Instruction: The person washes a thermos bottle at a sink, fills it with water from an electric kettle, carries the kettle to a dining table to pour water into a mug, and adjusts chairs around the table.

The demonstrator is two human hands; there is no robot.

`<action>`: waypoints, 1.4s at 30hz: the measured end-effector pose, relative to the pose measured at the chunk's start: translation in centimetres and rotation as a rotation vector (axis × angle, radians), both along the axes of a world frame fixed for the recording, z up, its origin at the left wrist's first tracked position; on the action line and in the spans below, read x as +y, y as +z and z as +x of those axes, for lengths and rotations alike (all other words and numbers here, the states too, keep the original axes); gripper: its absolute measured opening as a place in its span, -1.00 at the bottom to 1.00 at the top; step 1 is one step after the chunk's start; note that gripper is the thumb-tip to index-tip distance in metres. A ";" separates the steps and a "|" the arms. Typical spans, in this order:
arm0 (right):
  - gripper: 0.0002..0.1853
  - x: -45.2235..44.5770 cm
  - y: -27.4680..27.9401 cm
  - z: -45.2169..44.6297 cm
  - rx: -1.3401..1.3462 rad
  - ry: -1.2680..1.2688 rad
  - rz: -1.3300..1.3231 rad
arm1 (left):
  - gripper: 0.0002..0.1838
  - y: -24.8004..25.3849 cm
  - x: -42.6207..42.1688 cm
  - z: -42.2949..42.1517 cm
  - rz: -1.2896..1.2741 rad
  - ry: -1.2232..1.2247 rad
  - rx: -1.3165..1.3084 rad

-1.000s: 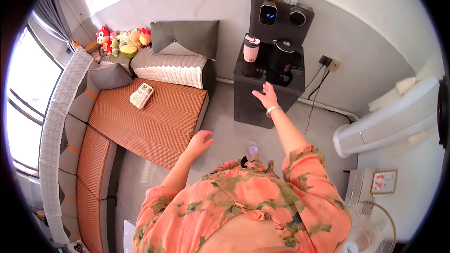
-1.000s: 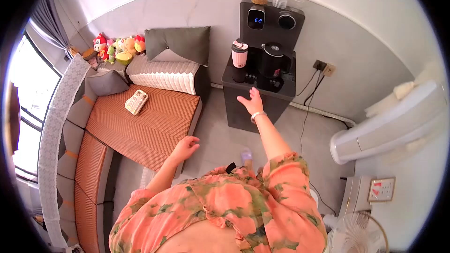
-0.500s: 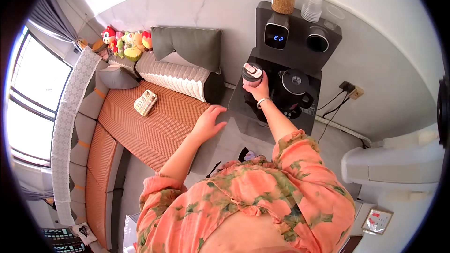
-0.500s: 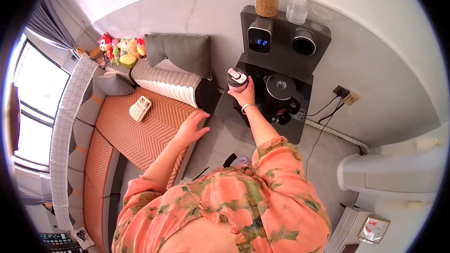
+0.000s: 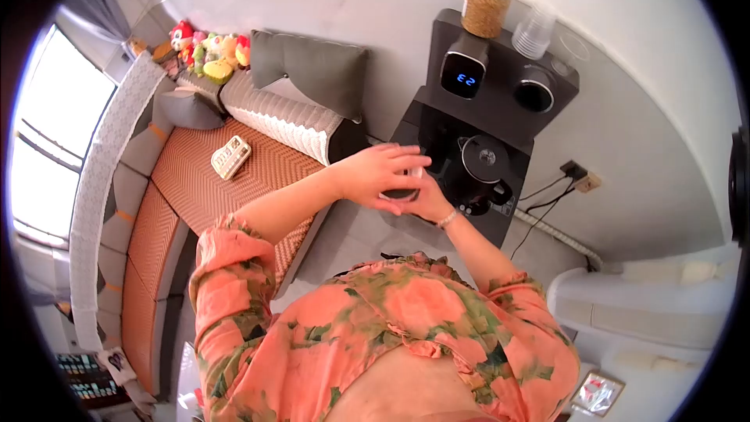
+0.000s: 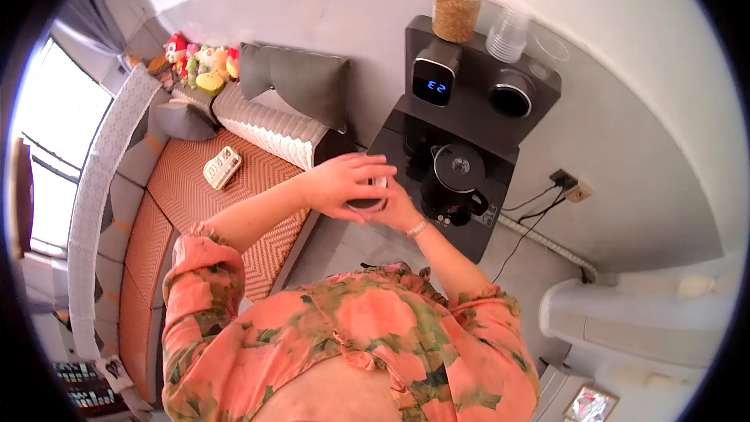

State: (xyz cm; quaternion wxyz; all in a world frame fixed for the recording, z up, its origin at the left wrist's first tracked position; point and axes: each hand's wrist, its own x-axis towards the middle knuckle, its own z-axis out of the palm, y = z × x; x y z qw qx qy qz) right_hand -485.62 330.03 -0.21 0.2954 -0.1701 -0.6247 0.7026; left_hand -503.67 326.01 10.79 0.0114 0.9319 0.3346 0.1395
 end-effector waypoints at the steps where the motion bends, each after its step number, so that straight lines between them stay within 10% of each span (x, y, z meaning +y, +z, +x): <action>1: -0.01 -0.7 0.2 0.4 -0.024 0.027 0.006 | -0.37 -0.4 -0.1 0.2 -0.018 -0.054 -0.032; 7: 0.05 -1.5 -1.8 0.5 -0.098 -0.013 0.524 | -0.49 -2.1 -2.0 2.0 0.138 -0.012 -0.064; 9: -0.01 -2.7 -0.7 0.2 -0.122 -0.173 0.129 | -0.45 -2.4 -3.4 3.5 0.046 0.472 0.068; 15: -0.11 -4.1 -1.4 -3.1 -0.213 0.031 0.346 | -0.06 2.9 -7.9 1.9 -0.519 0.988 0.182; 21: -0.18 -8.8 -0.2 -8.5 -0.069 0.454 0.760 | -0.32 -0.9 -20.2 -2.7 -0.119 0.626 -0.095; 30: -0.16 -27.2 -1.1 -15.3 -0.050 1.190 0.562 | -0.22 -1.5 -41.7 3.4 -0.487 1.864 -0.541; 34: -0.14 -39.2 -1.1 -15.8 -0.014 1.415 0.381 | -0.10 -2.9 -54.0 8.5 0.077 1.965 -0.685; 42: -0.15 -65.5 -1.6 -13.6 0.137 1.781 0.399 | -0.18 -4.2 -76.3 17.2 0.299 2.173 -0.566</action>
